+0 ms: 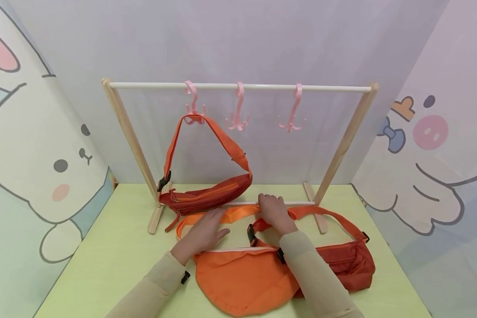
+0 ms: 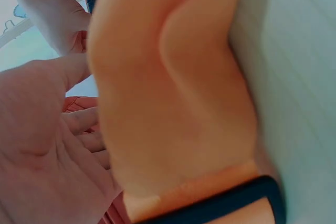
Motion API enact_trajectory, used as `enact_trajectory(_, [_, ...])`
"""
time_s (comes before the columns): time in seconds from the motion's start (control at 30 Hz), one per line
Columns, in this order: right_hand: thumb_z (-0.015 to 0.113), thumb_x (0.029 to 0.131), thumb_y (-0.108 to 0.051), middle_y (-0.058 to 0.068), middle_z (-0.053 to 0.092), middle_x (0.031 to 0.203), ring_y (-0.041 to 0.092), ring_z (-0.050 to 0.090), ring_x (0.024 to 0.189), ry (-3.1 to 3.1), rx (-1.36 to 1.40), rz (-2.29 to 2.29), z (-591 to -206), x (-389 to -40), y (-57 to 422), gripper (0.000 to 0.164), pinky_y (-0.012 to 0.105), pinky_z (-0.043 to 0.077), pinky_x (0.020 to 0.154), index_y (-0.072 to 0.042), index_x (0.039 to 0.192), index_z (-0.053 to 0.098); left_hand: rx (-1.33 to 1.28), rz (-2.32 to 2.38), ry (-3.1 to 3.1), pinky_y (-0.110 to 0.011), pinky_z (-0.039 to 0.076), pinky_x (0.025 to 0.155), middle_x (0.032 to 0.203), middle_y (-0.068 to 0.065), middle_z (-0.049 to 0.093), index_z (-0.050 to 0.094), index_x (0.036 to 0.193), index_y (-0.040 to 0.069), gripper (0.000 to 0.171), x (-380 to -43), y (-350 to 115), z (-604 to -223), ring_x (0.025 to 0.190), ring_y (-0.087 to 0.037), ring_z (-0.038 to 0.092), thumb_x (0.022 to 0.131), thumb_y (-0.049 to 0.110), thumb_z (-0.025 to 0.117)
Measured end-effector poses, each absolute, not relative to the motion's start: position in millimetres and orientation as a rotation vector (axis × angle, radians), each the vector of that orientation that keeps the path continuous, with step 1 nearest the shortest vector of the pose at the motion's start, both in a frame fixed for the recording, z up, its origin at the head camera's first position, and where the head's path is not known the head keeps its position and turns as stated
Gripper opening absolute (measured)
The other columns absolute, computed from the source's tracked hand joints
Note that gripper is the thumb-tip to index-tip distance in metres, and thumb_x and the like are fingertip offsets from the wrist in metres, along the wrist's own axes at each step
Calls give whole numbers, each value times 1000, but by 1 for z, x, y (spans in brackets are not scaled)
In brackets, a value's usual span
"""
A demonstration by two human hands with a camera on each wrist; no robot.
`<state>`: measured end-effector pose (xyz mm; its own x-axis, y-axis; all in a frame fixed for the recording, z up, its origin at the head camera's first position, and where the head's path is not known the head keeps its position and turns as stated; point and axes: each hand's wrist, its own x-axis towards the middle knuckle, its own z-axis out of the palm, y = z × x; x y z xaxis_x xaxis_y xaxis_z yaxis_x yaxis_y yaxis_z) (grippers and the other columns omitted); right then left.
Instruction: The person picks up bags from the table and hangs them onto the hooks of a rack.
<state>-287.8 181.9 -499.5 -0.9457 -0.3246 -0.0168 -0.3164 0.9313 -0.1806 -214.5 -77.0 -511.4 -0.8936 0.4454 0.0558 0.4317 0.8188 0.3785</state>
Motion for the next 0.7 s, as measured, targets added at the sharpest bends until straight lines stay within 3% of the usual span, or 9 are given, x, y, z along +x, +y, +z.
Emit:
enact_trajectory(0.37, [85, 89, -10, 1, 62, 79, 23, 59, 77, 3083, -571, -242, -497, -283, 183, 22, 48, 47, 77, -14, 91, 64, 795, 625, 3024, -49, 38, 120, 163, -10, 46, 46, 159, 10, 66, -214, -69, -511, 149, -30, 44, 102, 28, 74])
enact_trajectory(0.7, [84, 88, -9, -2, 50, 76, 21, 55, 70, 3223, -751, -134, -477, -265, 184, 30, 44, 45, 66, -18, 84, 55, 999, 689, 3122, -43, 40, 119, 159, -7, 48, 43, 161, 10, 81, -218, -63, -507, 147, -25, 45, 94, 30, 84])
